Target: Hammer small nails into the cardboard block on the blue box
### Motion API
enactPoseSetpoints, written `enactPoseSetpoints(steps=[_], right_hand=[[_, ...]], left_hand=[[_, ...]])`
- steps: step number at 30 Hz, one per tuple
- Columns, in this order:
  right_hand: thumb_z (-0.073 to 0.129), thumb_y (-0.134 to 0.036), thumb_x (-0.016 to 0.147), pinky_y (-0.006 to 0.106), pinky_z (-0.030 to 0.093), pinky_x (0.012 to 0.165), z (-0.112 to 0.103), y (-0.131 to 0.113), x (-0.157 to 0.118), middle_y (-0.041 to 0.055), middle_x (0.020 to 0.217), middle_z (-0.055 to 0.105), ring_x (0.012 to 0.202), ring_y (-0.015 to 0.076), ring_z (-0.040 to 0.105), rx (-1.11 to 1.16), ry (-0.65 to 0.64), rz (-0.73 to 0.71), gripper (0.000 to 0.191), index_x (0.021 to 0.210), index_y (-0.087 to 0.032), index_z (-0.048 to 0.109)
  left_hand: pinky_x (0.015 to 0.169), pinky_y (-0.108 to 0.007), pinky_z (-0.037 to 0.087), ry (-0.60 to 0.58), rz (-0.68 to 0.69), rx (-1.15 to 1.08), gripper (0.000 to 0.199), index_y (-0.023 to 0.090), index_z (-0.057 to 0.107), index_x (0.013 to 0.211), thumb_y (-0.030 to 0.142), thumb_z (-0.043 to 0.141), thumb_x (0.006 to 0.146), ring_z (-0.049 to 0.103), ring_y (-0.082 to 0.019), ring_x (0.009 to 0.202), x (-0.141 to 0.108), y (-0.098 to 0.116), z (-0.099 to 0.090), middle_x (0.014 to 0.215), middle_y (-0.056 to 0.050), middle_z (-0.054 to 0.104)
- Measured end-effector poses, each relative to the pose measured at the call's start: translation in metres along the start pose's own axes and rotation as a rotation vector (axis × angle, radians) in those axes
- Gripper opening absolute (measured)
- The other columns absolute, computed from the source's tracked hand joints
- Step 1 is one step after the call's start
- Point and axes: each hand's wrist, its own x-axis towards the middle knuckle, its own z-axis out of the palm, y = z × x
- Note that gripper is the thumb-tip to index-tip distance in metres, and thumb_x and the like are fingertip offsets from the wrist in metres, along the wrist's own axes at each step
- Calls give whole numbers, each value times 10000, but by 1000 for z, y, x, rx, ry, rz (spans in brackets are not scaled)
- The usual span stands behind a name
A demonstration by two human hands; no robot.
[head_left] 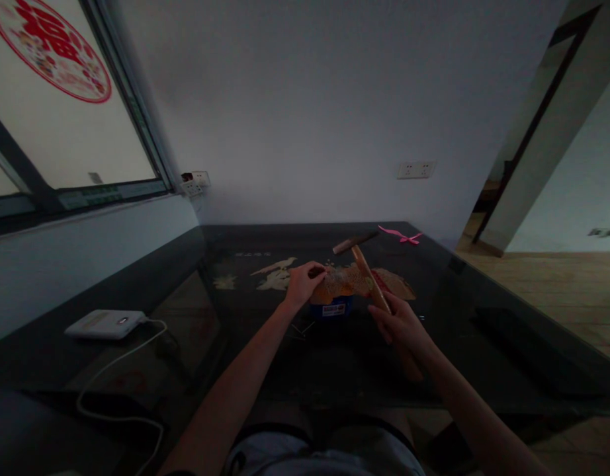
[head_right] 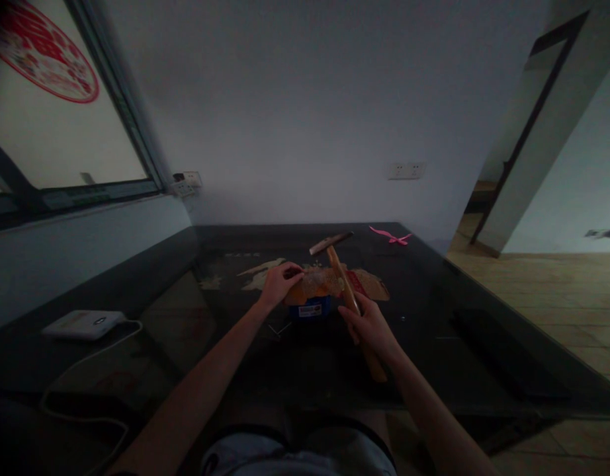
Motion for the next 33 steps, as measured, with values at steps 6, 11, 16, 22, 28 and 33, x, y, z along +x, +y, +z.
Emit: enactPoseSetpoints(steps=[6,11,16,22,28,33], right_hand=[[545,-373,781,180,308,317,-20,-54,-1,-82,502,431,329,65,394,-276,-142,-34,369,1061,-134,521],[520,-303,796,186,312,331,-26,-83,-3,-65,526,446,344,68,405,-467,-253,-53,296,1041,-138,545],[526,-219,760,205,326,370,-23,-89,0,-41,522,468,387,90,433,-656,-238,-53,226,952,-126,600],[456,-312,822,204,341,358,-20,-98,-4,-57,551,425,367,81,416,-603,-242,-18,328,1084,-126,517],[510,-225,754,223,347,404,-21,-83,2,-21,566,487,436,109,462,-691,-224,-44,222,931,-125,597],[526,-243,755,222,338,411,-21,-87,0,-10,598,526,428,99,440,-607,-185,-144,181,901,-167,601]], left_hand=[[694,-250,493,-2,-56,-12,71,145,661,786,156,635,721,640,-145,716,1,-2,1,768,-35,691],[713,-268,496,-10,-98,28,84,152,675,800,183,656,724,650,-159,743,3,-1,1,799,-46,704],[719,-278,497,-26,-117,78,130,155,688,844,213,658,731,650,-172,763,2,-3,2,829,-55,710],[729,-260,493,-20,-98,42,100,162,690,818,184,661,724,649,-154,758,3,-6,3,807,-35,710],[726,-275,497,-21,-110,59,118,161,694,827,214,659,728,646,-164,761,3,-7,4,814,-44,708],[743,-280,496,-23,-100,15,89,168,690,801,168,664,716,648,-158,754,3,-4,2,816,-34,709]])
